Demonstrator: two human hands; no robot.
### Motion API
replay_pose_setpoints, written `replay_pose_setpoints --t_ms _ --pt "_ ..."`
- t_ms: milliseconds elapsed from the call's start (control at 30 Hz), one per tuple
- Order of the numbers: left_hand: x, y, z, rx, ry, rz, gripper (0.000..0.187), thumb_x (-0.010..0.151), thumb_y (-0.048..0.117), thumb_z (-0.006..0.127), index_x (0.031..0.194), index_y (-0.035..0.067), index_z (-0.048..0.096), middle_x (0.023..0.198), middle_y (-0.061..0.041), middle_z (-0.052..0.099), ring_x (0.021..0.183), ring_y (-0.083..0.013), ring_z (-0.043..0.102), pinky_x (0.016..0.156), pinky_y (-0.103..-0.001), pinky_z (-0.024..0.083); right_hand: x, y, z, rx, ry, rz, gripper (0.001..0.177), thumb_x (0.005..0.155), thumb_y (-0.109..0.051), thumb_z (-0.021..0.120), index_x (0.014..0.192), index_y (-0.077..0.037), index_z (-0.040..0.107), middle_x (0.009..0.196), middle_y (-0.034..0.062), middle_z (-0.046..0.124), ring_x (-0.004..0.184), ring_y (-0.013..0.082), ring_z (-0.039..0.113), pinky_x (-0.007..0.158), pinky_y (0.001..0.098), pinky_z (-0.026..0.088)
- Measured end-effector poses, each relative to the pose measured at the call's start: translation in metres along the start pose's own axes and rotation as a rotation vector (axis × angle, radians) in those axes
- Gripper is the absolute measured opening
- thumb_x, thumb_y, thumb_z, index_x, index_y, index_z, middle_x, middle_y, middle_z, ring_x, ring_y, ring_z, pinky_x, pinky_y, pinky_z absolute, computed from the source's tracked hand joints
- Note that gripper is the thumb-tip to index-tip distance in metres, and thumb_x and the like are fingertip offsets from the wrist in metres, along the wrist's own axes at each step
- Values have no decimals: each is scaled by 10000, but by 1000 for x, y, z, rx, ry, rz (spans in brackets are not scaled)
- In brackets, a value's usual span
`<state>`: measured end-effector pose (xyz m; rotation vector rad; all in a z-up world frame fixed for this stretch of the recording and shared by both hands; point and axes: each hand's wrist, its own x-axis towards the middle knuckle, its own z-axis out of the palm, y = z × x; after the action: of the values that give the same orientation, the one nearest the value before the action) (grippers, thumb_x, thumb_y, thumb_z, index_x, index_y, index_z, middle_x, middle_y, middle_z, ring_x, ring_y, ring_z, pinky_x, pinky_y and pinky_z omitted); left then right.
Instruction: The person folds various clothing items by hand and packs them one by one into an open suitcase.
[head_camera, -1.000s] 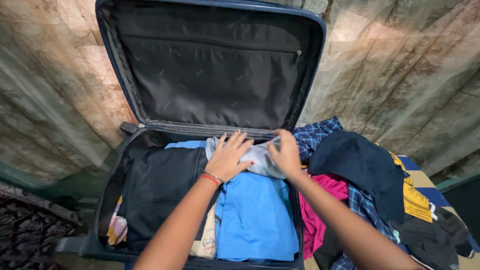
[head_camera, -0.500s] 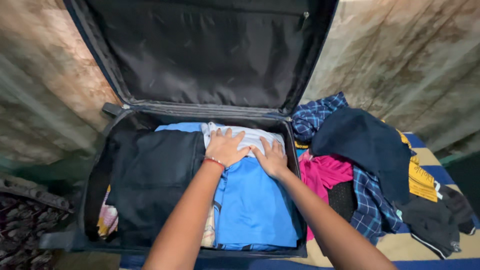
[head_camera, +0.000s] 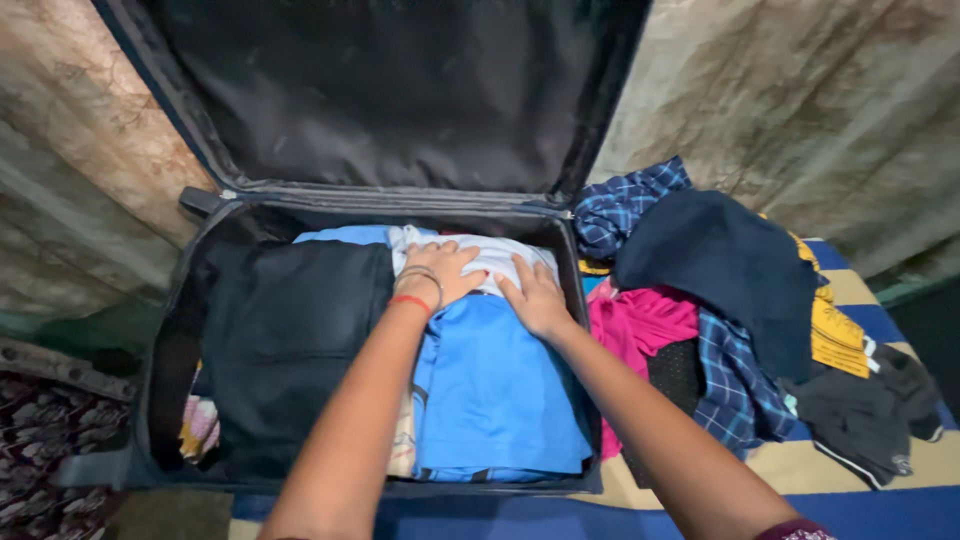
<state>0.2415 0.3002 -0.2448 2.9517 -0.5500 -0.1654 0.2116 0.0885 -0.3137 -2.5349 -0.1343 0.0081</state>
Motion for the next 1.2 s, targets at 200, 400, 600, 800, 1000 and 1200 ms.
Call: replay_pose_setpoints --t_ms 200,400,600,800,1000,1200 --pt "-6 21 -18 -267 20 -64 430 864 434 628 1266 307 713 1342 -16 646 1310 -263 532 1116 -607 272 -61 -30 -71 176 174 -426 589 871 -139 650 1414 2 470 1381 290 514 1279 464 502 1072 475 422" --pt "-1 118 -9 -754 288 302 280 891 293 667 1122 154 742 1130 -82 758 1083 -265 725 973 -371 542 -86 28 -123 111 212 -356 436 855 -53 615 1290 -63 633 1320 143 629 1278 372 603 1122 435 472" --pt "16 231 48 -738 130 177 435 811 253 729 1234 156 700 1183 -143 731 1116 -329 678 963 -408 527 -113 139 -157 -652 -22 -75 669 669 -361 842 1237 -77 630 1439 249 486 1352 444 421 1000 577 377" --pt "46 260 144 -803 127 278 860 739 194 796 1497 65 410 1537 -212 467 1464 -345 428 1179 -386 368 -125 200 -174 -380 93 -321 414 812 -258 716 1181 -86 639 1305 187 620 1218 369 547 977 507 424" --pt "29 298 116 -783 59 276 1135 639 283 915 1573 97 299 1546 -208 419 1445 -358 388 1166 -404 336 -129 189 -215 -237 94 -47 255 958 -263 633 1055 -35 572 963 240 688 1004 428 644 917 551 476" --pt "32 339 65 -858 168 249 975 708 306 887 1526 103 396 1465 -221 520 1377 -363 483 1118 -404 395 -134 135 -282 -63 233 -95 246 929 -227 612 1048 -16 567 904 267 690 902 474 655 821 555 505"
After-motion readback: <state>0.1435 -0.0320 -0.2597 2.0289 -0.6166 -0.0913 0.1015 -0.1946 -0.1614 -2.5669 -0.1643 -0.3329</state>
